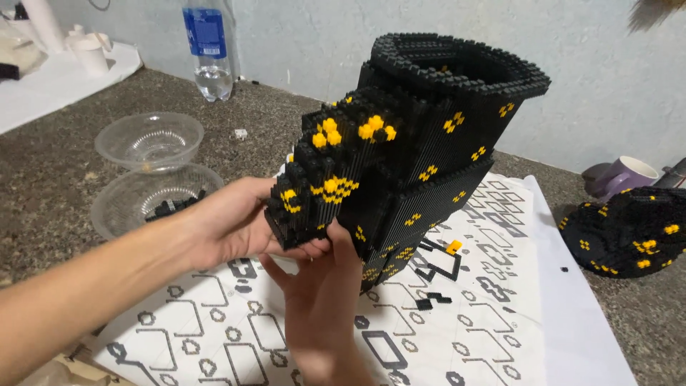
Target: Assembling a large black and yellow block-based toy figure by attaching small connector pieces
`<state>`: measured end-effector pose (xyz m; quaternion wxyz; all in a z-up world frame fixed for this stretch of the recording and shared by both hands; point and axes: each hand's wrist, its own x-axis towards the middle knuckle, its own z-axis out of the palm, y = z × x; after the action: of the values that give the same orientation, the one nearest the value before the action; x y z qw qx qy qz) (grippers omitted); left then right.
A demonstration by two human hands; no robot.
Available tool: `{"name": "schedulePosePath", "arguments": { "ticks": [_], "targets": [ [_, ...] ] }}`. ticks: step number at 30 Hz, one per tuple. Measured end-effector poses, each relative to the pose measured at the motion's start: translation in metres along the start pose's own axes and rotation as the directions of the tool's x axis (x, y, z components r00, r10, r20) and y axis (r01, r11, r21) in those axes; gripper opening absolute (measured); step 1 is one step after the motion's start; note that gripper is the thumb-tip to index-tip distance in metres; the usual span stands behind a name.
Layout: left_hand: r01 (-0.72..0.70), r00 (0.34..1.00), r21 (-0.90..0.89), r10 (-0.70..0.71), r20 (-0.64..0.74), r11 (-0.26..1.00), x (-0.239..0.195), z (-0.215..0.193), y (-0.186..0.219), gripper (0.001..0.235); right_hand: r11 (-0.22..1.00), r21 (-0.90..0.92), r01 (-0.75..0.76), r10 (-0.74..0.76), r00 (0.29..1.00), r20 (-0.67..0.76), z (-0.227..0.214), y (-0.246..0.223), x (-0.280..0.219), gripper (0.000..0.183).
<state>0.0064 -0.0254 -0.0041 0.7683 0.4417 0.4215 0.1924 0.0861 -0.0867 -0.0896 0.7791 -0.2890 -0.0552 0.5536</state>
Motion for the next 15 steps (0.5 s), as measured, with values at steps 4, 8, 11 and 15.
{"name": "schedulePosePath", "arguments": {
  "ticks": [4, 8, 11, 15],
  "targets": [
    [-0.016, 1.000, -0.062, 0.016, -0.005, 0.998, 0.0032, -0.0019, 0.0012, 0.042, 0.999, 0.033, 0.015, -0.013, 0.999, -0.041, 0.0036, 0.0012, 0.0030, 0.017],
    [-0.015, 0.999, -0.100, 0.018, 0.031, 0.995, 0.0083, -0.0056, -0.0043, 0.038, 0.999, 0.040, 0.027, -0.026, 0.999, -0.024, -0.0016, 0.0033, 0.0034, 0.020],
    [-0.032, 0.999, -0.089, 0.032, 0.002, 0.996, 0.0077, -0.0039, -0.0046, 0.035, 0.999, 0.033, 0.034, -0.032, 0.997, -0.064, 0.0043, 0.0004, -0.0007, 0.017],
    [-0.016, 1.000, -0.065, 0.016, 0.006, 0.998, 0.0060, -0.0050, -0.0012, 0.037, 0.998, 0.039, 0.042, -0.041, 0.998, -0.041, -0.0038, 0.0024, 0.0042, 0.016]
  ]
}}
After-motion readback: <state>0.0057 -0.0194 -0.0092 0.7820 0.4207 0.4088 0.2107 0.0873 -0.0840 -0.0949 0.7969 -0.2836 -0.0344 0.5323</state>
